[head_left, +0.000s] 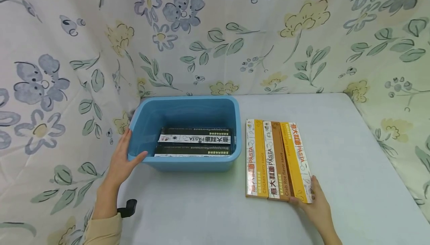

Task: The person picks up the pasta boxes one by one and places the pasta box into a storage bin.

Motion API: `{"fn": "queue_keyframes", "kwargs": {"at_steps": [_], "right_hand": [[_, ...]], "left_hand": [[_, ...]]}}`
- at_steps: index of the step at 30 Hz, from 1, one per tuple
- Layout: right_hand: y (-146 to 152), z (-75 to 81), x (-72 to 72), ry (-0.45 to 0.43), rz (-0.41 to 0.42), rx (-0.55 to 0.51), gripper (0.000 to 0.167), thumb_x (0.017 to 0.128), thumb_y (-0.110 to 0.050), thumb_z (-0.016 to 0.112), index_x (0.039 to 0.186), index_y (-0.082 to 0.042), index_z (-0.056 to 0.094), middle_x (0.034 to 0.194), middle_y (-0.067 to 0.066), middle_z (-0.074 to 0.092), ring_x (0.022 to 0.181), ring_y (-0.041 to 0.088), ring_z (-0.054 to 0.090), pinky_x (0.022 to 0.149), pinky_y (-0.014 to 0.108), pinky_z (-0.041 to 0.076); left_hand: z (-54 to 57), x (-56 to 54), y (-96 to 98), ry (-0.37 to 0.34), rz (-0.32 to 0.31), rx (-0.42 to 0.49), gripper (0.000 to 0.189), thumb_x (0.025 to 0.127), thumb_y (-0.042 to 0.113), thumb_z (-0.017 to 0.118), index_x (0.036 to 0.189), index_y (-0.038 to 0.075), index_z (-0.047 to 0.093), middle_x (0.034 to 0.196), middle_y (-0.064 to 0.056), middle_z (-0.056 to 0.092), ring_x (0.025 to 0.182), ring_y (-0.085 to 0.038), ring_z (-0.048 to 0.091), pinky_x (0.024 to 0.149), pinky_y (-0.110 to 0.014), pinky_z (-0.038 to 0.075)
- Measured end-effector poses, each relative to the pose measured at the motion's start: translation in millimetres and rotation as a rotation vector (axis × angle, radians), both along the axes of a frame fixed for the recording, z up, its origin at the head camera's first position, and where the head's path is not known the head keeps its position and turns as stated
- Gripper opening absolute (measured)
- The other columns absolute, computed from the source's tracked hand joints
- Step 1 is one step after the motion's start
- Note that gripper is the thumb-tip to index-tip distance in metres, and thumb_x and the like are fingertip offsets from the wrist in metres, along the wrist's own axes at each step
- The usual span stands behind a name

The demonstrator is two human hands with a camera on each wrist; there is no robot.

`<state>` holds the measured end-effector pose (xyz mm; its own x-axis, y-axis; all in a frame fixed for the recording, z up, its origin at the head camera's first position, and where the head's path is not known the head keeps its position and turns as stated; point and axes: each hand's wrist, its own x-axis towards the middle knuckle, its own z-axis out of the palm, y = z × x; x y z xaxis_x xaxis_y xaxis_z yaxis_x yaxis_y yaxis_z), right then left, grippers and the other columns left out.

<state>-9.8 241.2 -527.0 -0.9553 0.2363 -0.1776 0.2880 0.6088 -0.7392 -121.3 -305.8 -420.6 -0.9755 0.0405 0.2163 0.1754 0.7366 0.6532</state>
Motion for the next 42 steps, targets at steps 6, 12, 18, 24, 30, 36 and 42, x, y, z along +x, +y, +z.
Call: {"fn": "queue_keyframes", "kwargs": {"at_steps": [6, 12, 18, 24, 30, 36, 42], "right_hand": [[13, 4.7, -9.9, -0.164, -0.066, 0.026, 0.122, 0.072, -0.024, 0.084, 0.151, 0.008, -0.004, 0.151, 0.037, 0.016, 0.135, 0.054, 0.025, 0.106, 0.065, 0.026], [9, 1.3, -20.5, -0.16, -0.158, 0.076, 0.112, 0.074, -0.026, 0.08, 0.15, 0.012, 0.008, 0.146, 0.039, 0.026, 0.13, 0.055, 0.031, 0.103, 0.064, 0.031], [5, -0.3, -24.7, -0.131, -0.236, 0.087, 0.104, 0.074, -0.031, 0.082, 0.149, 0.009, 0.022, 0.141, 0.037, 0.036, 0.121, 0.052, 0.041, 0.097, 0.064, 0.037], [3, -1.7, -27.1, -0.131, -0.306, 0.036, 0.097, 0.074, -0.024, 0.081, 0.148, 0.007, 0.027, 0.14, 0.036, 0.038, 0.118, 0.051, 0.042, 0.096, 0.064, 0.034], [2, 0.5, -28.3, -0.121, -0.367, -0.004, 0.096, 0.072, -0.019, 0.082, 0.148, 0.005, 0.028, 0.14, 0.036, 0.038, 0.118, 0.05, 0.041, 0.095, 0.062, 0.033], [0, 7.3, -27.9, -0.095, -0.414, -0.02, 0.095, 0.071, -0.017, 0.081, 0.149, 0.002, 0.03, 0.14, 0.035, 0.039, 0.118, 0.049, 0.042, 0.094, 0.06, 0.034], [4, 21.6, -28.3, -0.091, -0.429, -0.031, 0.096, 0.072, -0.018, 0.082, 0.151, -0.002, 0.03, 0.141, 0.033, 0.04, 0.118, 0.046, 0.042, 0.085, 0.05, 0.035]], "left_hand": [[-0.3, -0.6, 0.1, -0.002, 0.002, -0.005, 0.09, 0.088, 0.03, 0.069, 0.155, 0.002, 0.016, 0.161, -0.018, 0.01, 0.143, -0.048, 0.013, 0.102, -0.075, 0.019], [-0.6, -1.0, 0.6, -0.007, 0.008, -0.012, 0.09, 0.088, 0.031, 0.068, 0.155, 0.003, 0.015, 0.161, -0.019, 0.01, 0.142, -0.049, 0.014, 0.101, -0.075, 0.019], [-0.3, -0.4, 0.4, 0.003, 0.004, -0.003, 0.089, 0.087, 0.03, 0.068, 0.154, 0.001, 0.017, 0.161, -0.02, 0.011, 0.142, -0.05, 0.014, 0.101, -0.076, 0.019], [-0.3, 0.0, 0.1, 0.01, 0.0, -0.006, 0.089, 0.087, 0.029, 0.068, 0.154, 0.001, 0.017, 0.16, -0.02, 0.011, 0.142, -0.05, 0.014, 0.101, -0.075, 0.019], [-0.8, 0.2, 0.6, 0.01, -0.002, -0.003, 0.089, 0.087, 0.03, 0.069, 0.154, 0.001, 0.017, 0.161, -0.02, 0.011, 0.142, -0.049, 0.014, 0.101, -0.075, 0.019], [-1.3, 0.5, 0.8, 0.0, 0.005, -0.009, 0.09, 0.087, 0.031, 0.068, 0.155, 0.002, 0.016, 0.161, -0.019, 0.011, 0.143, -0.048, 0.013, 0.101, -0.075, 0.019], [-0.1, 0.4, 0.3, -0.013, 0.011, -0.011, 0.091, 0.087, 0.032, 0.068, 0.156, 0.004, 0.015, 0.162, -0.016, 0.009, 0.143, -0.047, 0.013, 0.102, -0.075, 0.019]]}}
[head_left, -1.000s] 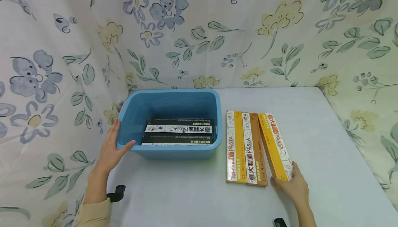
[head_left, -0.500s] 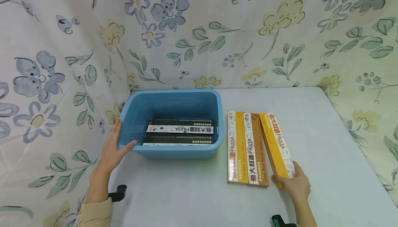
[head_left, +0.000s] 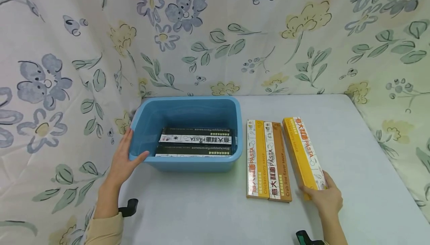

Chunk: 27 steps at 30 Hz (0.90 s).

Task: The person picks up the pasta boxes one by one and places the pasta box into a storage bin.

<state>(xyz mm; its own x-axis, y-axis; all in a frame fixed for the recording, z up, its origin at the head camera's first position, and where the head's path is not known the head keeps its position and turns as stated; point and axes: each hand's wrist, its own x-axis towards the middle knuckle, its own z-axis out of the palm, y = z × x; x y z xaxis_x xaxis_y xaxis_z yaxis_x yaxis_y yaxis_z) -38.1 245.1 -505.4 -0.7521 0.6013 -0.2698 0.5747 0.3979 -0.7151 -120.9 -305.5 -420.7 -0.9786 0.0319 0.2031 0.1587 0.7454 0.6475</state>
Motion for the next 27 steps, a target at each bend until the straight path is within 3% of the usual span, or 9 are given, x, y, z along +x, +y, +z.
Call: {"fn": "queue_keyframes", "kwargs": {"at_steps": [13, 19, 23, 27], "right_hand": [[5, 32.4, -3.4, 0.034, -0.007, -0.003, 0.099, 0.071, -0.015, 0.084, 0.153, -0.006, 0.029, 0.144, 0.029, 0.04, 0.118, 0.044, 0.041, 0.079, 0.043, 0.041], [5, 47.1, -5.0, 0.064, 0.011, -0.001, 0.098, 0.071, -0.013, 0.085, 0.152, -0.007, 0.03, 0.144, 0.028, 0.041, 0.118, 0.043, 0.042, 0.081, 0.043, 0.038], [5, 54.0, -6.5, 0.07, 0.033, -0.002, 0.097, 0.071, -0.01, 0.084, 0.152, -0.006, 0.031, 0.143, 0.029, 0.042, 0.115, 0.042, 0.043, 0.071, 0.025, 0.041], [3, 64.2, -8.0, 0.075, 0.07, -0.009, 0.098, 0.07, -0.008, 0.085, 0.152, -0.007, 0.031, 0.143, 0.029, 0.041, 0.114, 0.041, 0.043, 0.06, 0.01, 0.035]], "left_hand": [[0.6, 0.4, -0.7, 0.0, 0.0, 0.001, 0.091, 0.087, 0.033, 0.068, 0.156, 0.005, 0.015, 0.162, -0.016, 0.009, 0.143, -0.047, 0.012, 0.102, -0.074, 0.018], [1.1, 0.2, 0.0, -0.007, 0.007, -0.002, 0.091, 0.087, 0.033, 0.068, 0.156, 0.004, 0.015, 0.161, -0.018, 0.009, 0.143, -0.047, 0.012, 0.102, -0.075, 0.018], [0.9, 0.2, 0.2, -0.008, 0.007, -0.003, 0.091, 0.087, 0.033, 0.068, 0.156, 0.004, 0.015, 0.161, -0.018, 0.009, 0.143, -0.048, 0.013, 0.101, -0.075, 0.019], [0.2, -0.1, 0.3, -0.007, 0.009, -0.003, 0.092, 0.087, 0.033, 0.068, 0.156, 0.005, 0.015, 0.161, -0.017, 0.01, 0.143, -0.049, 0.014, 0.101, -0.076, 0.02]]}}
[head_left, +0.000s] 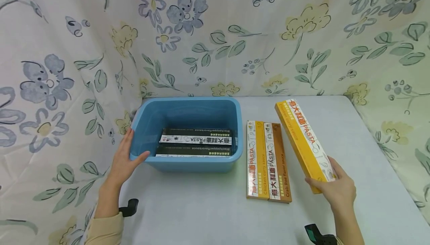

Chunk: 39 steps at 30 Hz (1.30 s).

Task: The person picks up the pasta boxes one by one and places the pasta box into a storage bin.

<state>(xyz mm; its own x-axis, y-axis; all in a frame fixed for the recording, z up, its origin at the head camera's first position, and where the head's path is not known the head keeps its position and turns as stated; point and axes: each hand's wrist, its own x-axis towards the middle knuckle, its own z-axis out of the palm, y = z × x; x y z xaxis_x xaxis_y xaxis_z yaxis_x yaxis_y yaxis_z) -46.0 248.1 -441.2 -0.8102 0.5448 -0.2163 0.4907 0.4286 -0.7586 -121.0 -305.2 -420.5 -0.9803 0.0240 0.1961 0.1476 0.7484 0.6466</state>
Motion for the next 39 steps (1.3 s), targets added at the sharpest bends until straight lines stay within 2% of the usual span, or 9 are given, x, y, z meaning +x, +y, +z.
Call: {"fn": "queue_keyframes", "kwargs": {"at_steps": [3, 6, 10, 13, 18, 26, 31, 39], "right_hand": [[-3, 8.0, -1.2, 0.004, 0.035, -0.002, 0.099, 0.07, -0.009, 0.085, 0.153, -0.007, 0.031, 0.145, 0.028, 0.04, 0.114, 0.041, 0.043, 0.065, 0.015, 0.039], [-7, 15.9, -1.8, 0.011, 0.071, -0.001, 0.1, 0.069, -0.011, 0.086, 0.153, -0.009, 0.031, 0.147, 0.027, 0.039, 0.116, 0.04, 0.043, 0.074, 0.027, 0.041], [-12, 25.5, -1.7, 0.022, 0.111, -0.009, 0.101, 0.068, -0.012, 0.087, 0.153, -0.011, 0.032, 0.147, 0.025, 0.04, 0.116, 0.038, 0.042, 0.077, 0.034, 0.04], [-15, 30.8, -1.3, 0.035, 0.139, -0.021, 0.101, 0.068, -0.011, 0.087, 0.153, -0.011, 0.033, 0.146, 0.025, 0.04, 0.114, 0.038, 0.042, 0.074, 0.025, 0.043], [-16, 37.0, -1.0, 0.096, 0.22, -0.061, 0.1, 0.066, -0.005, 0.087, 0.151, -0.006, 0.034, 0.145, 0.027, 0.041, 0.111, 0.036, 0.042, 0.066, 0.007, 0.04], [-19, 45.5, -6.3, 0.145, 0.376, -0.109, 0.096, 0.069, -0.005, 0.086, 0.15, -0.002, 0.034, 0.14, 0.027, 0.041, 0.106, 0.033, 0.042, 0.067, 0.014, 0.049], [-23, 49.5, -12.3, 0.155, 0.451, -0.103, 0.096, 0.068, -0.004, 0.086, 0.149, 0.001, 0.034, 0.138, 0.029, 0.041, 0.105, 0.035, 0.045, 0.067, 0.016, 0.049], [-35, 56.8, -19.9, 0.192, 0.561, -0.153, 0.094, 0.066, -0.001, 0.086, 0.147, -0.001, 0.039, 0.135, 0.025, 0.046, 0.102, 0.033, 0.048, 0.071, 0.022, 0.052]], "left_hand": [[-0.2, -0.4, 0.0, -0.004, 0.002, -0.001, 0.092, 0.087, 0.034, 0.068, 0.156, 0.006, 0.014, 0.161, -0.017, 0.01, 0.142, -0.049, 0.014, 0.1, -0.076, 0.02], [-0.2, -0.6, 0.0, -0.008, 0.004, -0.002, 0.092, 0.087, 0.034, 0.068, 0.156, 0.006, 0.014, 0.162, -0.016, 0.009, 0.143, -0.048, 0.013, 0.101, -0.076, 0.02], [-0.4, -1.0, 0.3, -0.008, 0.002, -0.003, 0.092, 0.087, 0.035, 0.068, 0.156, 0.007, 0.014, 0.162, -0.016, 0.009, 0.143, -0.047, 0.013, 0.101, -0.075, 0.02], [-0.8, -1.3, 0.4, -0.004, 0.0, -0.003, 0.092, 0.087, 0.035, 0.069, 0.156, 0.006, 0.015, 0.162, -0.016, 0.009, 0.143, -0.047, 0.013, 0.101, -0.075, 0.02], [-1.7, -1.4, 0.3, -0.003, 0.003, -0.003, 0.092, 0.087, 0.034, 0.068, 0.156, 0.005, 0.015, 0.161, -0.017, 0.01, 0.143, -0.047, 0.013, 0.102, -0.075, 0.019], [-1.8, -0.4, -0.1, 0.005, 0.003, 0.0, 0.091, 0.087, 0.033, 0.069, 0.156, 0.005, 0.015, 0.161, -0.018, 0.01, 0.143, -0.048, 0.014, 0.101, -0.075, 0.02], [-1.8, -0.4, -0.4, 0.009, -0.002, 0.006, 0.091, 0.087, 0.033, 0.069, 0.156, 0.005, 0.016, 0.161, -0.017, 0.01, 0.143, -0.047, 0.013, 0.102, -0.075, 0.019], [-3.1, -0.8, -1.1, 0.015, -0.003, 0.009, 0.091, 0.087, 0.033, 0.069, 0.156, 0.005, 0.016, 0.161, -0.017, 0.01, 0.144, -0.047, 0.013, 0.102, -0.074, 0.019]]}}
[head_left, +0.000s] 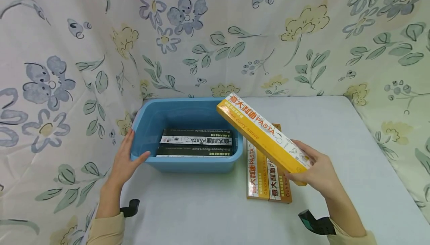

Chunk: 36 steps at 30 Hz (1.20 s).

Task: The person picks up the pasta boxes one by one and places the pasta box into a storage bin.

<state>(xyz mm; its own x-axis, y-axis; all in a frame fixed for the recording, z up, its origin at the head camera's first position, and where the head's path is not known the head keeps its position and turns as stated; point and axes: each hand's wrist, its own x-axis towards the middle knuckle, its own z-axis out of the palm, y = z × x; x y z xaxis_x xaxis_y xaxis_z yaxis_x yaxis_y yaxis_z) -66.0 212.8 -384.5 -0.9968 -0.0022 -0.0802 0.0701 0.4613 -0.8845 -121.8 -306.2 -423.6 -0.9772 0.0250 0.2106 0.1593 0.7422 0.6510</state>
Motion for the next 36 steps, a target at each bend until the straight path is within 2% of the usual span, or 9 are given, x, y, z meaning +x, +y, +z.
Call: {"fn": "queue_keyframes", "kwargs": {"at_steps": [10, 14, 21, 26, 30, 36], "right_hand": [[-4, 14.6, -16.8, 0.055, 0.171, 0.014, 0.093, 0.063, -0.003, 0.088, 0.144, 0.0, 0.043, 0.131, 0.025, 0.05, 0.099, 0.033, 0.047, 0.07, 0.027, 0.051], [-5, 22.5, -28.2, 0.059, 0.237, 0.031, 0.092, 0.062, -0.005, 0.087, 0.143, 0.0, 0.045, 0.128, 0.024, 0.051, 0.098, 0.033, 0.048, 0.071, 0.029, 0.051], [-17, 31.8, -53.4, 0.056, 0.356, 0.078, 0.09, 0.062, -0.009, 0.088, 0.142, -0.001, 0.048, 0.135, 0.024, 0.049, 0.099, 0.03, 0.049, 0.072, 0.031, 0.05], [-22, 35.5, -61.4, 0.07, 0.402, 0.104, 0.089, 0.061, -0.01, 0.089, 0.141, -0.001, 0.05, 0.123, 0.021, 0.057, 0.095, 0.028, 0.051, 0.071, 0.03, 0.05], [-25, 36.7, -67.0, 0.064, 0.447, 0.078, 0.087, 0.061, -0.011, 0.087, 0.14, 0.0, 0.05, 0.12, 0.019, 0.057, 0.093, 0.028, 0.051, 0.07, 0.029, 0.051], [-35, 36.8, -76.2, 0.087, 0.489, 0.106, 0.086, 0.058, -0.011, 0.087, 0.137, 0.0, 0.054, 0.12, 0.018, 0.06, 0.093, 0.028, 0.051, 0.07, 0.031, 0.049]], "left_hand": [[0.4, 0.0, 0.6, 0.001, 0.006, -0.006, 0.091, 0.087, 0.033, 0.068, 0.155, 0.004, 0.016, 0.161, -0.018, 0.011, 0.143, -0.047, 0.013, 0.102, -0.075, 0.019], [0.9, -0.7, 0.9, -0.006, 0.01, -0.009, 0.091, 0.087, 0.034, 0.068, 0.155, 0.004, 0.016, 0.161, -0.018, 0.011, 0.143, -0.048, 0.013, 0.102, -0.075, 0.019], [0.2, -1.6, 2.0, -0.013, 0.014, -0.002, 0.091, 0.087, 0.033, 0.068, 0.155, 0.003, 0.016, 0.16, -0.02, 0.011, 0.142, -0.049, 0.015, 0.1, -0.076, 0.02], [0.1, -2.6, 2.8, -0.016, 0.004, -0.001, 0.09, 0.088, 0.033, 0.068, 0.155, 0.004, 0.016, 0.16, -0.02, 0.012, 0.143, -0.048, 0.014, 0.101, -0.075, 0.02], [-0.2, -2.5, 2.6, -0.013, 0.003, 0.003, 0.09, 0.088, 0.032, 0.068, 0.155, 0.004, 0.016, 0.16, -0.02, 0.012, 0.143, -0.048, 0.014, 0.101, -0.075, 0.02], [0.4, -0.1, 1.7, -0.018, 0.021, 0.002, 0.09, 0.087, 0.032, 0.068, 0.155, 0.005, 0.016, 0.16, -0.02, 0.012, 0.142, -0.049, 0.014, 0.1, -0.076, 0.02]]}}
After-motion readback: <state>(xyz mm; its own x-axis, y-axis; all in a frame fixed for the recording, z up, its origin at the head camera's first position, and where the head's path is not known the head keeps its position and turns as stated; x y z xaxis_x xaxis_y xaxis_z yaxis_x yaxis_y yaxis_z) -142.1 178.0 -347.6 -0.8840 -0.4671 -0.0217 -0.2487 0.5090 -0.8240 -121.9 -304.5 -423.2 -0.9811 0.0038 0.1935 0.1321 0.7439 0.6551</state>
